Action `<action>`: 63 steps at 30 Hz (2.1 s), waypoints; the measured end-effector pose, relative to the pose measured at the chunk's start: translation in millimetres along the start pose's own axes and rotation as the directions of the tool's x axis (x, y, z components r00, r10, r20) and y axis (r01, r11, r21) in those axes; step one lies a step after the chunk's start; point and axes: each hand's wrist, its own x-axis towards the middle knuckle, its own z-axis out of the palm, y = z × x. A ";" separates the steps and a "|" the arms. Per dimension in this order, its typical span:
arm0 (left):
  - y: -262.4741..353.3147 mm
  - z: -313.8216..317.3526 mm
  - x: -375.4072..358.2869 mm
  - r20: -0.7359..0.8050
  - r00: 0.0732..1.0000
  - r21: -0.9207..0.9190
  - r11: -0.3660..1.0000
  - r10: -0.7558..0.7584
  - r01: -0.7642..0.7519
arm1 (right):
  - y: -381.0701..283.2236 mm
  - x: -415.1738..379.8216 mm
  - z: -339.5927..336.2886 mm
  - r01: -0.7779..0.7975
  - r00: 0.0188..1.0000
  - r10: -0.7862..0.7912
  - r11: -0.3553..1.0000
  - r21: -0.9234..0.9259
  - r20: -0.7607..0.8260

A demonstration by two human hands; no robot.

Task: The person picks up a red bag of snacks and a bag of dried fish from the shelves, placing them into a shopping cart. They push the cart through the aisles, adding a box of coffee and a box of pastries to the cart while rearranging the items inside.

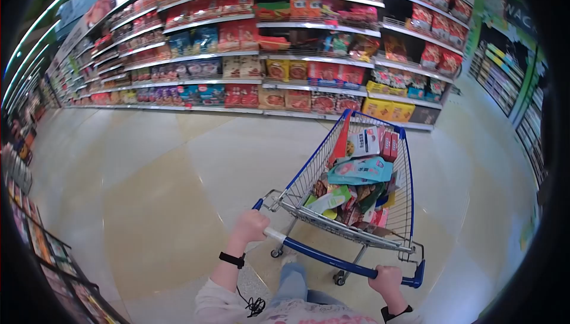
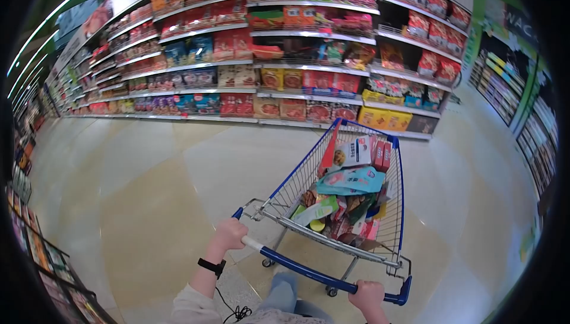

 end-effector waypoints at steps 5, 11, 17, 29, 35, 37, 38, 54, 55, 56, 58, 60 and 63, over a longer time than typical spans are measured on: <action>-18.7 -58.0 -37.2 -0.058 0.998 -0.029 0.999 -0.027 0.025 | -45.4 4.8 -43.3 0.079 0.995 -0.079 0.997 0.001 0.055; -27.1 -129.6 -73.9 -0.089 0.992 -0.019 0.996 -0.089 0.088 | -102.7 6.9 -97.8 0.109 0.989 -0.106 0.994 -0.027 0.101; -43.9 -197.8 -109.4 -0.042 0.985 -0.014 0.986 -0.166 0.165 | -154.5 4.7 -121.8 0.170 0.982 -0.172 0.985 0.028 0.077; -43.2 -268.1 -169.7 -0.098 0.964 0.020 0.968 -0.248 0.251 | -210.1 -8.6 -153.0 0.274 0.960 -0.271 0.961 -0.028 0.068; -40.1 -308.4 -202.5 -0.074 0.946 0.094 0.942 -0.316 0.322 | -237.0 -14.6 -165.6 0.334 0.939 -0.334 0.942 0.010 0.084; -39.3 -315.1 -225.0 -0.048 0.946 0.112 0.939 -0.321 0.324 | -249.9 -25.8 -166.4 0.360 0.928 -0.363 0.932 0.047 0.087; -41.8 -316.5 -229.2 -0.057 0.947 0.115 0.940 -0.317 0.322 | -253.8 -24.1 -163.6 0.366 0.926 -0.369 0.929 0.047 0.081; -47.1 -344.5 -278.3 -0.103 0.924 0.223 0.896 -0.369 0.383 | -292.3 13.4 -147.0 0.517 0.851 -0.523 0.850 0.102 0.046; -52.4 -341.4 -274.5 -0.093 0.924 0.219 0.898 -0.370 0.381 | -291.3 24.8 -142.6 0.528 0.845 -0.534 0.842 0.109 0.028; -55.1 -339.0 -273.9 -0.107 0.921 0.222 0.894 -0.375 0.390 | -291.3 31.4 -137.3 0.520 0.849 -0.527 0.846 0.116 0.037; -54.1 -336.9 -284.3 -0.111 0.917 0.214 0.892 -0.382 0.398 | -297.0 34.0 -128.6 0.507 0.856 -0.514 0.854 0.118 0.044; -61.9 -336.3 -285.6 -0.140 0.899 0.207 0.875 -0.415 0.437 | -307.4 46.5 -124.6 0.499 0.860 -0.507 0.859 0.116 0.054; -82.0 -331.3 -279.3 -0.153 0.879 0.215 0.853 -0.451 0.475 | -321.9 81.4 -117.9 0.528 0.845 -0.534 0.843 0.108 0.039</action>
